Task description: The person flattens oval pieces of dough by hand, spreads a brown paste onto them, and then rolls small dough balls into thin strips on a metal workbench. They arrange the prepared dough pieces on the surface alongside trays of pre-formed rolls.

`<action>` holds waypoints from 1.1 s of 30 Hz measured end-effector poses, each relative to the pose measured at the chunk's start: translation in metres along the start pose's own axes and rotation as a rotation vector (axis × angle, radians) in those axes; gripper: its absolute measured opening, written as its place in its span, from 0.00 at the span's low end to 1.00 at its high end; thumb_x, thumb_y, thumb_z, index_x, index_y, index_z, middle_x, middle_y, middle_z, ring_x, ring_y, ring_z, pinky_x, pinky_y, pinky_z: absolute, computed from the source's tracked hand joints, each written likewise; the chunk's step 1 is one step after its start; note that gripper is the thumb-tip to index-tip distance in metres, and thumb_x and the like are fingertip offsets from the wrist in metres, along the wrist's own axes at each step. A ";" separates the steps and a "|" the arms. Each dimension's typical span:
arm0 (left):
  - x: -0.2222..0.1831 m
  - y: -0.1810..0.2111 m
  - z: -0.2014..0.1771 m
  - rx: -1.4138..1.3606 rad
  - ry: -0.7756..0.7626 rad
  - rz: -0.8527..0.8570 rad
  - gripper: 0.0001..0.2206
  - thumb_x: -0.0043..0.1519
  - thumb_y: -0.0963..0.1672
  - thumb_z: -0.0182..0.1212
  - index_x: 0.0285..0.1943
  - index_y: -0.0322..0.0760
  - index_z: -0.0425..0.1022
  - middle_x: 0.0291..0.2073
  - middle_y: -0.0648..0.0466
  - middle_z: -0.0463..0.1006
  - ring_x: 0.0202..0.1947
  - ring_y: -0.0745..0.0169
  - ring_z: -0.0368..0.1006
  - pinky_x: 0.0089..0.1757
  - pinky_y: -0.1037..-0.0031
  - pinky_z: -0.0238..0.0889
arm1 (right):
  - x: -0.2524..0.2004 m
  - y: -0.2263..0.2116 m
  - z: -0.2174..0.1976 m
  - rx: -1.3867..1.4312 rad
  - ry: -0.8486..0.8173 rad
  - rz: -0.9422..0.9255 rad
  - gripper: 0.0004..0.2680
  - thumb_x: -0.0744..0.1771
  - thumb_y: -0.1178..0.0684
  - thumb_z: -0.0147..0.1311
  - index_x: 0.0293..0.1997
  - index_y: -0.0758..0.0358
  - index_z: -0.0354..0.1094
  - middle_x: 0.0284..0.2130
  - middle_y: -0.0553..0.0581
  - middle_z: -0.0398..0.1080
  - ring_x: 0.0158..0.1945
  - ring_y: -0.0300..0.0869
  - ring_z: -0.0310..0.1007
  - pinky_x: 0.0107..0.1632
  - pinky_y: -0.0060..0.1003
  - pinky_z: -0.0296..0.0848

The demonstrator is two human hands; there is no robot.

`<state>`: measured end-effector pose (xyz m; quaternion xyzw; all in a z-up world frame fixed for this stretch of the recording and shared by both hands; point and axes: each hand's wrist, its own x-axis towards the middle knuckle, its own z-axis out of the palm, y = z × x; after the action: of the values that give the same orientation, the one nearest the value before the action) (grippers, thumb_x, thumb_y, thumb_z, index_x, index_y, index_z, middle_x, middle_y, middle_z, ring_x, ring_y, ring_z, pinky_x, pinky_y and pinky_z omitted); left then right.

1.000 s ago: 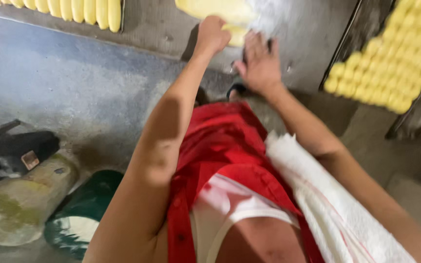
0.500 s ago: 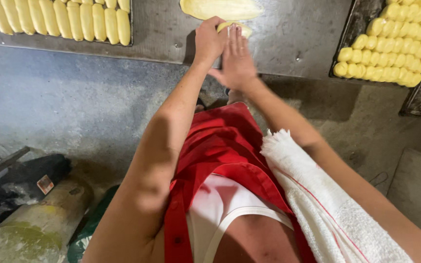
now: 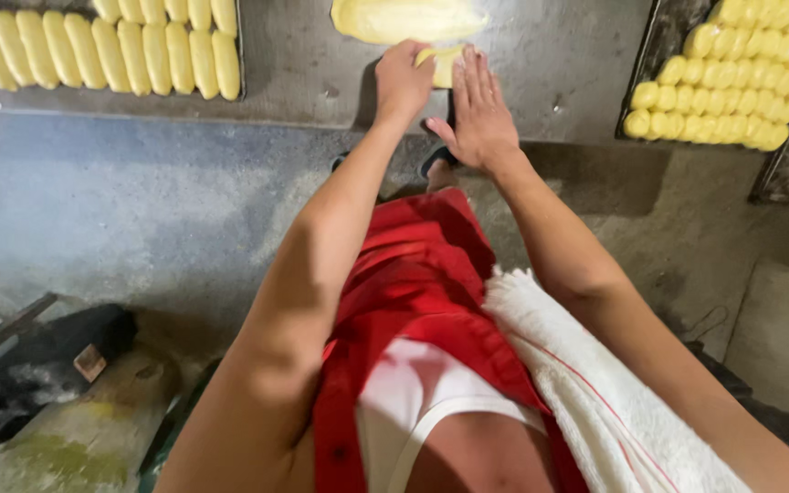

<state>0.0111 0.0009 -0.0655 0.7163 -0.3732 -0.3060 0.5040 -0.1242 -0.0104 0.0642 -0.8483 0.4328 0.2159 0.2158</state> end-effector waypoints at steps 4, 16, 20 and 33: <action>-0.012 0.025 -0.029 -0.136 -0.087 -0.153 0.10 0.57 0.45 0.65 0.43 0.35 0.82 0.32 0.45 0.84 0.33 0.53 0.85 0.40 0.65 0.75 | 0.011 -0.023 0.014 -0.066 0.040 0.252 0.42 0.69 0.25 0.40 0.77 0.81 0.28 0.77 0.78 0.31 0.81 0.61 0.24 0.80 0.53 0.30; -0.012 0.048 -0.097 -0.125 0.052 -0.096 0.08 0.55 0.41 0.65 0.41 0.32 0.79 0.30 0.44 0.82 0.29 0.50 0.80 0.36 0.65 0.73 | 0.029 -0.072 0.009 -0.304 -0.085 -0.028 0.45 0.67 0.21 0.36 0.76 0.86 0.31 0.75 0.85 0.30 0.78 0.71 0.21 0.77 0.58 0.26; 0.006 0.019 -0.144 0.171 0.245 -0.121 0.12 0.49 0.41 0.71 0.38 0.31 0.74 0.32 0.45 0.77 0.33 0.44 0.77 0.35 0.61 0.70 | 0.060 -0.141 0.023 -0.357 -0.058 -0.137 0.42 0.65 0.21 0.33 0.74 0.78 0.30 0.73 0.81 0.31 0.77 0.67 0.20 0.76 0.53 0.25; 0.010 -0.035 -0.147 0.225 0.259 0.049 0.11 0.48 0.39 0.77 0.31 0.33 0.75 0.26 0.49 0.77 0.29 0.48 0.73 0.33 0.62 0.67 | -0.004 0.034 -0.008 -0.184 -0.003 -0.100 0.49 0.61 0.22 0.54 0.77 0.75 0.30 0.76 0.76 0.33 0.78 0.64 0.28 0.75 0.54 0.35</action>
<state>0.1445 0.0725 -0.0541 0.7924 -0.3542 -0.1551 0.4718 -0.1529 -0.0301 0.0672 -0.8847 0.3681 0.2449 0.1478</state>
